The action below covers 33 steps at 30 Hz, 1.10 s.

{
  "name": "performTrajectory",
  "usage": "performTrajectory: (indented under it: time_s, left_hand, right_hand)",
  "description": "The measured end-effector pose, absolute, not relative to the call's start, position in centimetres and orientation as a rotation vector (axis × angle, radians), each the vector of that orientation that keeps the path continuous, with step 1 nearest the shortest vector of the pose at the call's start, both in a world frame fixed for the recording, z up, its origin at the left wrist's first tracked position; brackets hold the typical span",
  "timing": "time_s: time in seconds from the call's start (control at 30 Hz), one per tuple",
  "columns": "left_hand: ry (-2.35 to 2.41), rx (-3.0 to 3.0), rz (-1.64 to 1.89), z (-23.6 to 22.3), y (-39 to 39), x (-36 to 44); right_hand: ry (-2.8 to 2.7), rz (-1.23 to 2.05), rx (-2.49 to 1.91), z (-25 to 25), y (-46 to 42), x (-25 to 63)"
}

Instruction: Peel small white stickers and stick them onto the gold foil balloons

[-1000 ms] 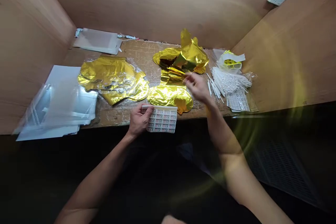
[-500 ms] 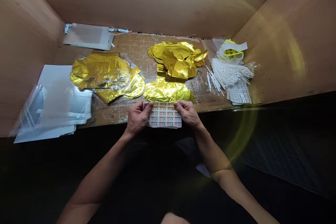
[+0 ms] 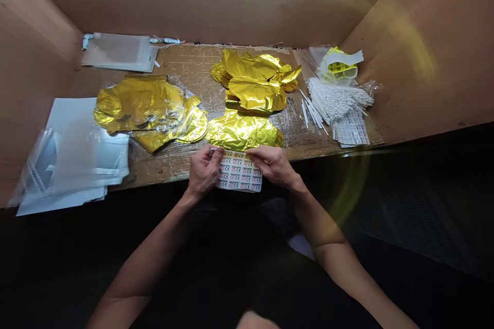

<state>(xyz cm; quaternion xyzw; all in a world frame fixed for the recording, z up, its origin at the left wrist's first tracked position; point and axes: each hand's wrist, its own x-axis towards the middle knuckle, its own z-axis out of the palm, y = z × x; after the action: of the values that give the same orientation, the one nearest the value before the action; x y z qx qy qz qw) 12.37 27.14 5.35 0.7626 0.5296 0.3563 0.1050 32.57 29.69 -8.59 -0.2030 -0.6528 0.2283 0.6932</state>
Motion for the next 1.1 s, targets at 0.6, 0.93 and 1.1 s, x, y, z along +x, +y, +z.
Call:
performTrajectory:
  time_s: [0.6, 0.93, 1.1]
  left_hand:
    - [0.887, 3.353, 0.133, 2.0, 27.1, 11.0]
    - [0.966, 3.51, -0.064, 0.9, 27.1, 10.7]
    - [0.946, 3.519, -0.055, 1.0, 27.1, 10.9]
  right_hand:
    - [-1.58, 0.551, -0.482, -8.3, 35.1, 32.9]
    - [-1.541, 0.831, -0.437, -8.6, 35.0, 32.5]
    - [-1.587, 0.731, -0.529, -8.5, 35.1, 33.1]
